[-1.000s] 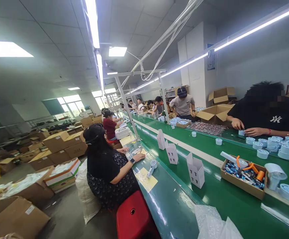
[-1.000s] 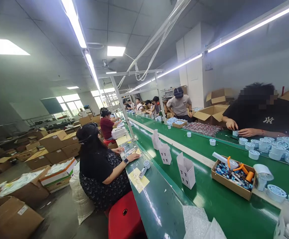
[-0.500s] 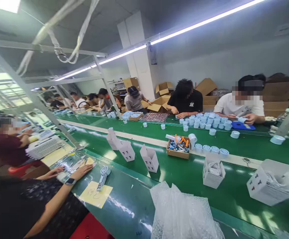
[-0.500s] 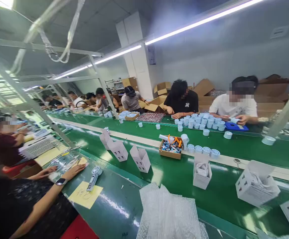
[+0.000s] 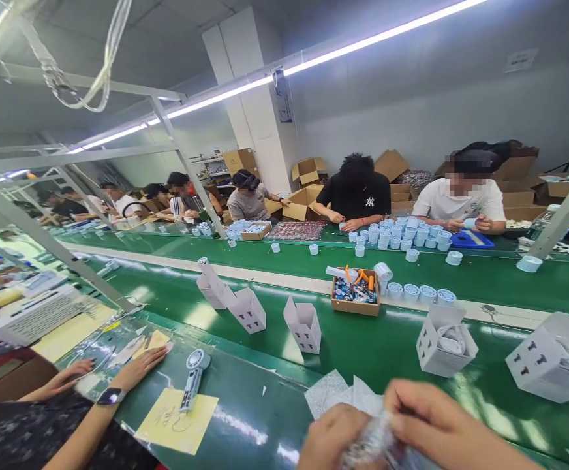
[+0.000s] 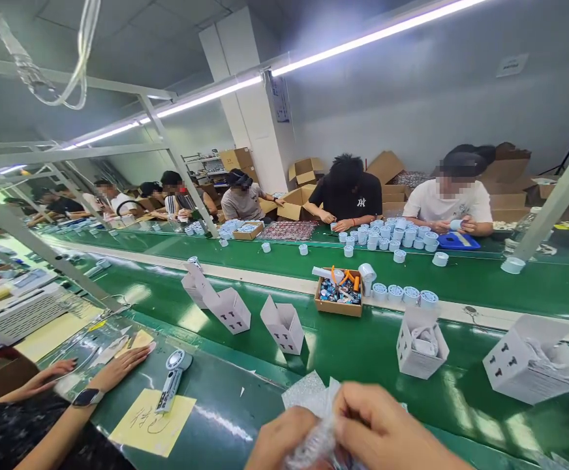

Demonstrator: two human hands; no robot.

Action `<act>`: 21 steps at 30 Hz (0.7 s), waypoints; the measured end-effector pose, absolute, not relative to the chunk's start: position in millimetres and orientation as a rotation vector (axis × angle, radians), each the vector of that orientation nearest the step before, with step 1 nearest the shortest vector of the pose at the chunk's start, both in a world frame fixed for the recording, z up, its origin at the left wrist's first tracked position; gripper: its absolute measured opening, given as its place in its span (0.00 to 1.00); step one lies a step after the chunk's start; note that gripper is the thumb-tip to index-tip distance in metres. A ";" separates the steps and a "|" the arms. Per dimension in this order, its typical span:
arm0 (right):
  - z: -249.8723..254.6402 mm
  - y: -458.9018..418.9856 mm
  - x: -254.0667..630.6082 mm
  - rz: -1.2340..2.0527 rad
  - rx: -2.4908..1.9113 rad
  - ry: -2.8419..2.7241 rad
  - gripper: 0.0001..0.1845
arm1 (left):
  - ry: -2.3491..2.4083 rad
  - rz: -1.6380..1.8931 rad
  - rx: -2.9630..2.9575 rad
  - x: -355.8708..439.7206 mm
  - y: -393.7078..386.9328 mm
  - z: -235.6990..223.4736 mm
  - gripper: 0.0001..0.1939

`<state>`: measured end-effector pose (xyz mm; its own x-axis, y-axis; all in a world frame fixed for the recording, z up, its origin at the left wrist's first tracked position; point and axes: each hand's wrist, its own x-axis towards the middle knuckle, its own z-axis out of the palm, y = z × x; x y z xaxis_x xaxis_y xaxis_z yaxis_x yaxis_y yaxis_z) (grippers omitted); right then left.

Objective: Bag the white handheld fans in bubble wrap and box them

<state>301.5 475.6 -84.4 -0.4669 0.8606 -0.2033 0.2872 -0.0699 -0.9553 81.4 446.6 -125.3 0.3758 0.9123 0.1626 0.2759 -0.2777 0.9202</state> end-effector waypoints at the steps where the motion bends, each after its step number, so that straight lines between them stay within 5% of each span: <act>1: -79.0 503.0 285.4 1.535 -1.166 -1.826 0.15 | 1.136 1.000 1.719 64.0 450.9 -123.9 0.16; 4: -90.3 595.1 237.8 1.047 -1.176 -1.999 0.11 | 1.412 1.179 1.286 16.0 469.3 -124.8 0.19; 8: -148.9 688.7 175.7 0.953 -1.267 -2.065 0.33 | 1.476 1.244 0.637 -29.5 496.4 -132.2 0.27; 14: -211.4 705.1 155.4 0.846 -1.473 -1.991 0.17 | 1.288 1.287 0.557 -56.2 537.8 -125.6 0.31; 21: -209.2 671.0 200.5 0.781 -1.354 -1.956 0.21 | 1.146 1.350 0.735 7.8 623.6 -129.0 0.23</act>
